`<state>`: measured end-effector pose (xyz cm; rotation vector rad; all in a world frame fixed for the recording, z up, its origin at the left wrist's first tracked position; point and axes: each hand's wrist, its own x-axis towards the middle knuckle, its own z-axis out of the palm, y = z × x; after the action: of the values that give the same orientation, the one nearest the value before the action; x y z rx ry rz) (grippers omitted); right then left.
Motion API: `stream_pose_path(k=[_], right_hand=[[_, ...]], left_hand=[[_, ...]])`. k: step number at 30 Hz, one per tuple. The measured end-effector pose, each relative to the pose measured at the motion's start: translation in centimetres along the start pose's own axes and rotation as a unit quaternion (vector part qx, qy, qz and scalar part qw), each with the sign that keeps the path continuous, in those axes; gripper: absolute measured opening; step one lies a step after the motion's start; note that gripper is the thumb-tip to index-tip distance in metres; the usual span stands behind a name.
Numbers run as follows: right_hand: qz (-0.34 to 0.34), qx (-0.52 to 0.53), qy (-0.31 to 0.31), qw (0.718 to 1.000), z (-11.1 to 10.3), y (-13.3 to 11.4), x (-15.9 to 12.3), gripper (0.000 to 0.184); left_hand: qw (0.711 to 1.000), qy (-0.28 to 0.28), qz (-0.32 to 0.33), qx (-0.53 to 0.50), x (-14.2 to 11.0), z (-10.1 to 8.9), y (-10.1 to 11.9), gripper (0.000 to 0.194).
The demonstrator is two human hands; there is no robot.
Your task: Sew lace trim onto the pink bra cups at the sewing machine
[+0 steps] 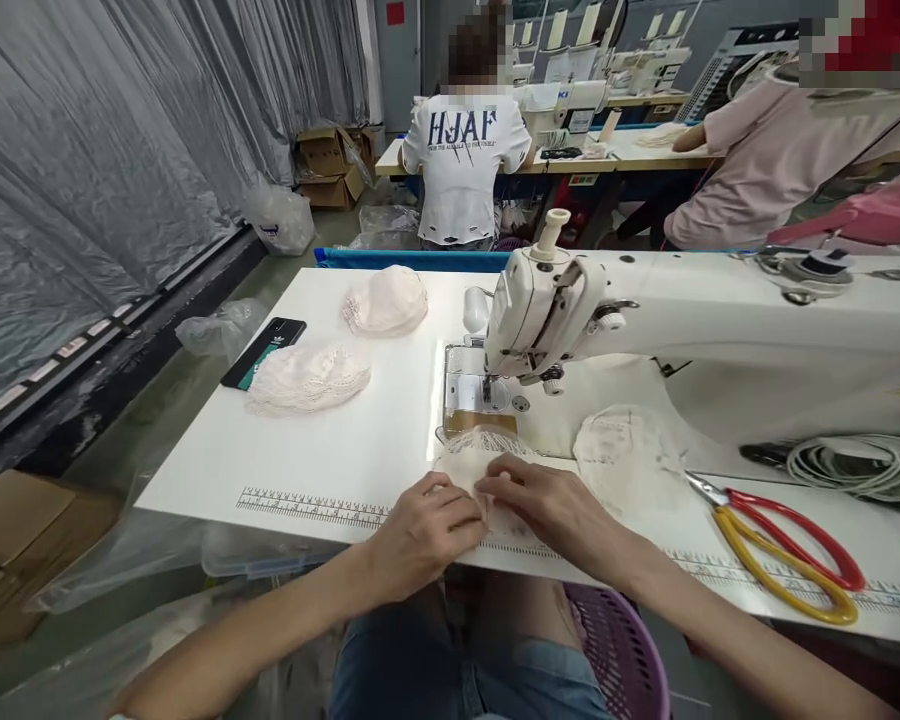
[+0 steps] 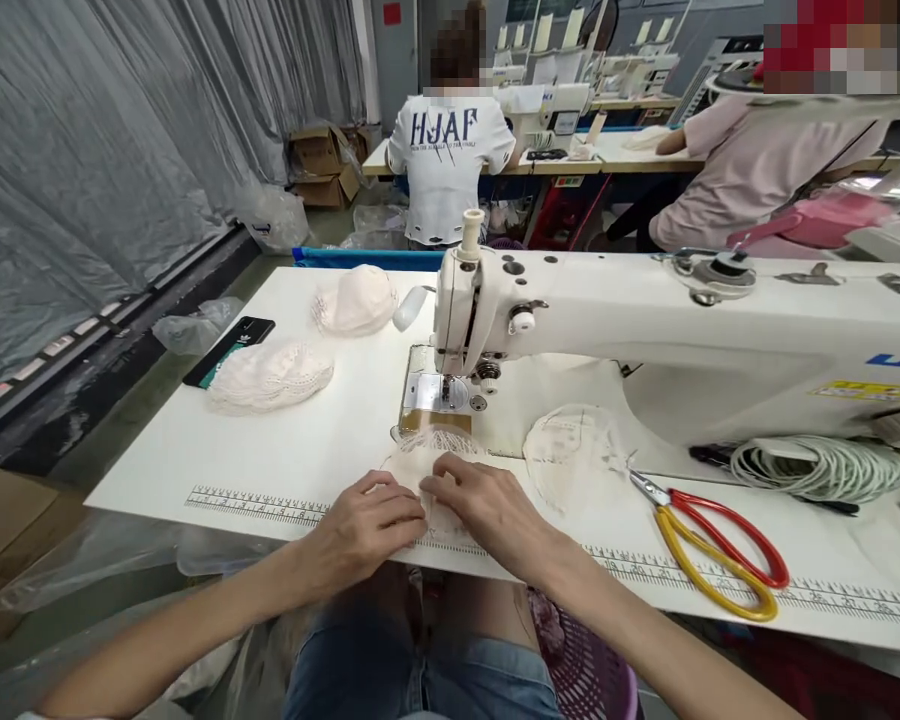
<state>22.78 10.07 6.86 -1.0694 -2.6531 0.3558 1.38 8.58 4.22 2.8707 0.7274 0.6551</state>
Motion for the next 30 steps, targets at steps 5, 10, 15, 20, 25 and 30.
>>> stream_pose_path(k=[5,10,15,20,25,30], right_hand=[[0.013,-0.068,-0.038,0.997,1.1,-0.2,0.4,0.023],[0.015,0.024,-0.04,0.999,0.6,-0.1,-0.3,0.02],[-0.01,0.172,-0.067,0.983,0.3,-0.9,-0.2,0.025],[-0.03,0.135,-0.071,0.988,0.6,0.7,0.0,0.034],[0.092,-0.047,0.054,0.993,-1.3,3.1,-3.4,0.025],[0.053,0.12,-0.001,0.991,-0.2,-1.4,-7.6,0.019]], left_hand=[[0.998,0.047,-0.029,-0.029,-1.1,1.4,0.3,0.018],[0.996,0.062,-0.042,-0.053,-1.8,1.7,0.4,0.016],[0.995,0.08,-0.044,-0.049,-1.8,1.8,0.7,0.017],[0.995,0.088,-0.044,-0.027,-2.0,2.1,0.9,0.017],[0.994,0.085,-0.061,-0.015,-1.9,2.0,1.0,0.017],[0.989,0.096,-0.113,-0.03,-1.1,1.9,1.3,0.01]])
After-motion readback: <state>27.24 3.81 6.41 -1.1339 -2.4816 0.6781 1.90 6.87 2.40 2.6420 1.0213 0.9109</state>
